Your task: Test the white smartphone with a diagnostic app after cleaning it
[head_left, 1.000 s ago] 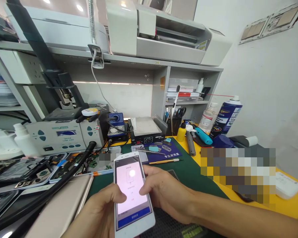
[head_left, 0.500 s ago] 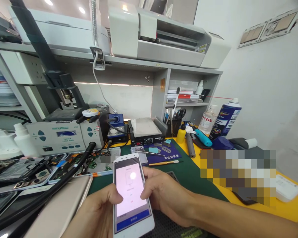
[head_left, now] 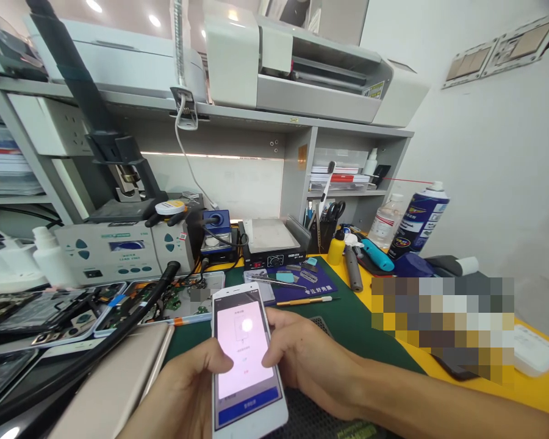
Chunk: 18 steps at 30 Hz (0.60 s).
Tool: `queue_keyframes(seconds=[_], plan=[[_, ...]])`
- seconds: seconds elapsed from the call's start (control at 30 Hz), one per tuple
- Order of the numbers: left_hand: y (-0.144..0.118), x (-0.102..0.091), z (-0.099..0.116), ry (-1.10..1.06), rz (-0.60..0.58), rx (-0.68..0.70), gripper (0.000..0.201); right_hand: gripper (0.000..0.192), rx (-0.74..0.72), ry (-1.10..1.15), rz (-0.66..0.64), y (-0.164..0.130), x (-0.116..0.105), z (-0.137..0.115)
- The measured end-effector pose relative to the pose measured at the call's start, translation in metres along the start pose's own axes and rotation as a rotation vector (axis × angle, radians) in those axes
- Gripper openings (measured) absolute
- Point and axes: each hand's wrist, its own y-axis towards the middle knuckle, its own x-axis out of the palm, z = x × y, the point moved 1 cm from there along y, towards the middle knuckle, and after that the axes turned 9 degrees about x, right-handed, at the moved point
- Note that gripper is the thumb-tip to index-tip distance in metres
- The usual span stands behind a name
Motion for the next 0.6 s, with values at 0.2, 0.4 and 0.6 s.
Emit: queue_keyframes(seconds=[0.2, 0.4, 0.6], plan=[[0.001, -0.003, -0.003, 0.007, 0.025, 0.017, 0.059, 0.05, 0.001, -0.001, 0.001, 0.001, 0.0, 0.0], [0.002, -0.006, -0.001, -0.034, -0.046, 0.031, 0.056, 0.045, 0.01, -0.004, 0.021, 0.001, 0.001, -0.001], [0.002, -0.012, 0.0, -0.091, -0.1, -0.013, 0.059, 0.04, 0.005, -0.001, 0.014, 0.0, 0.0, 0.0]])
